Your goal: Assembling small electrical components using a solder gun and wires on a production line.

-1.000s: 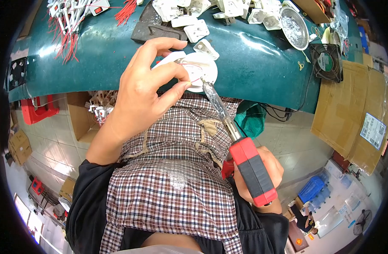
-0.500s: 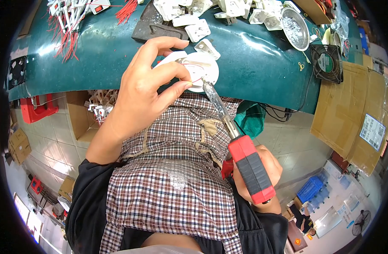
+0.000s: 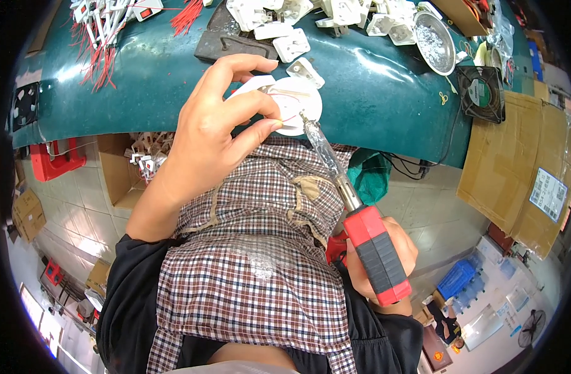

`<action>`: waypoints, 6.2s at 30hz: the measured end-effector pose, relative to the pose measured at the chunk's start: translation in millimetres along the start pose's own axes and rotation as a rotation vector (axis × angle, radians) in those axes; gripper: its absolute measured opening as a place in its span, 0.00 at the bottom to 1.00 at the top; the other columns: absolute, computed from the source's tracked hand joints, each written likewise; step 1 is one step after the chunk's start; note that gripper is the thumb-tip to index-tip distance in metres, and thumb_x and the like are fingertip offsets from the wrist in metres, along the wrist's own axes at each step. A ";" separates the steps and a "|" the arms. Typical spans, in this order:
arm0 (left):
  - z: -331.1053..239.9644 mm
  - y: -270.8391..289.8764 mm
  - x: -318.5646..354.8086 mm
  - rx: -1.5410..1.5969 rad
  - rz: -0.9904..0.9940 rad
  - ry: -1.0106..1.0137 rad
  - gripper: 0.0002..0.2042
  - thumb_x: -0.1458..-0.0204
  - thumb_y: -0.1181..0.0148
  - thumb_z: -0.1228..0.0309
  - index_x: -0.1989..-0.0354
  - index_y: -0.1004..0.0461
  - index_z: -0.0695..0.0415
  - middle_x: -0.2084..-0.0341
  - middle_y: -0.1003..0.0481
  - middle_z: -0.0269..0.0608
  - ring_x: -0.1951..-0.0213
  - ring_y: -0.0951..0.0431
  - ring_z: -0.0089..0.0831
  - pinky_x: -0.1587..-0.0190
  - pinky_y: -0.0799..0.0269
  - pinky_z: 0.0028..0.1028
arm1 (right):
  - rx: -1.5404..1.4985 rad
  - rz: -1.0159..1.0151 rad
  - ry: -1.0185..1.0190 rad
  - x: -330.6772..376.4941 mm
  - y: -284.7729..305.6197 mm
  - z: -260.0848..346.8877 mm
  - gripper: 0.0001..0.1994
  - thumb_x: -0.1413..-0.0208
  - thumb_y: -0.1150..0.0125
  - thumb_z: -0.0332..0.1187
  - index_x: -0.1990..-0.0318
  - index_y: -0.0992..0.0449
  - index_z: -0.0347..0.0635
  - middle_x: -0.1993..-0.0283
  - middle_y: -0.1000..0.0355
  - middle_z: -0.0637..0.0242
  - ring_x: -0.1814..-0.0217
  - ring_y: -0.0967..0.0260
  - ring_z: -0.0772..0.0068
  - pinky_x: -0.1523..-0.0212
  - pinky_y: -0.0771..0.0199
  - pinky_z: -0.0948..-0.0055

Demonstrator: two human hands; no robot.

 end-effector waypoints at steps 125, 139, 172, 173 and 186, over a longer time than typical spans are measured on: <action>-18.6 6.1 5.3 0.511 0.053 0.344 0.08 0.39 0.41 0.77 0.54 0.30 0.64 0.72 0.21 0.37 0.71 0.23 0.18 0.69 0.28 0.23 | -0.231 -0.452 0.375 -143.6 -80.4 29.0 0.23 0.54 0.24 0.23 0.51 0.29 0.36 0.54 0.23 0.63 0.52 0.29 0.63 0.51 0.28 0.66; -22.1 -6.1 -1.5 0.315 0.036 0.304 0.16 0.47 0.32 0.69 0.52 0.29 0.57 0.66 0.20 0.45 0.69 0.17 0.42 0.66 0.23 0.35 | -0.542 -0.206 0.266 -130.5 -75.4 39.3 0.23 0.43 0.38 0.13 0.42 0.36 0.35 0.54 0.32 0.62 0.56 0.25 0.72 0.56 0.18 0.72; -6.9 6.0 1.7 0.675 0.016 0.479 0.14 0.41 0.32 0.67 0.56 0.29 0.60 0.63 0.21 0.40 0.60 0.22 0.21 0.63 0.25 0.27 | -0.651 -0.199 0.073 -120.6 -80.3 40.2 0.23 0.46 0.36 0.13 0.43 0.34 0.35 0.54 0.33 0.64 0.57 0.27 0.75 0.58 0.24 0.75; -7.3 9.3 3.3 0.733 0.042 0.594 0.14 0.44 0.30 0.70 0.57 0.29 0.60 0.64 0.21 0.38 0.60 0.24 0.16 0.63 0.25 0.24 | -0.656 -0.169 0.082 -120.2 -82.8 40.7 0.23 0.46 0.36 0.13 0.43 0.34 0.35 0.54 0.33 0.64 0.57 0.27 0.75 0.58 0.24 0.76; -11.4 -2.6 9.8 0.330 -0.183 0.166 0.13 0.56 0.24 0.82 0.65 0.24 0.61 0.68 0.21 0.37 0.66 0.19 0.21 0.64 0.24 0.21 | -0.575 -0.175 0.111 -118.5 -97.3 29.8 0.22 0.40 0.36 0.20 0.40 0.35 0.31 0.55 0.28 0.63 0.62 0.28 0.81 0.62 0.25 0.79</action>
Point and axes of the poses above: each hand's wrist, its own x-axis away from the middle knuckle, its own y-axis out of the back of the hand, z = x × y, the point moved 1 cm from there along -x, towards the middle knuckle
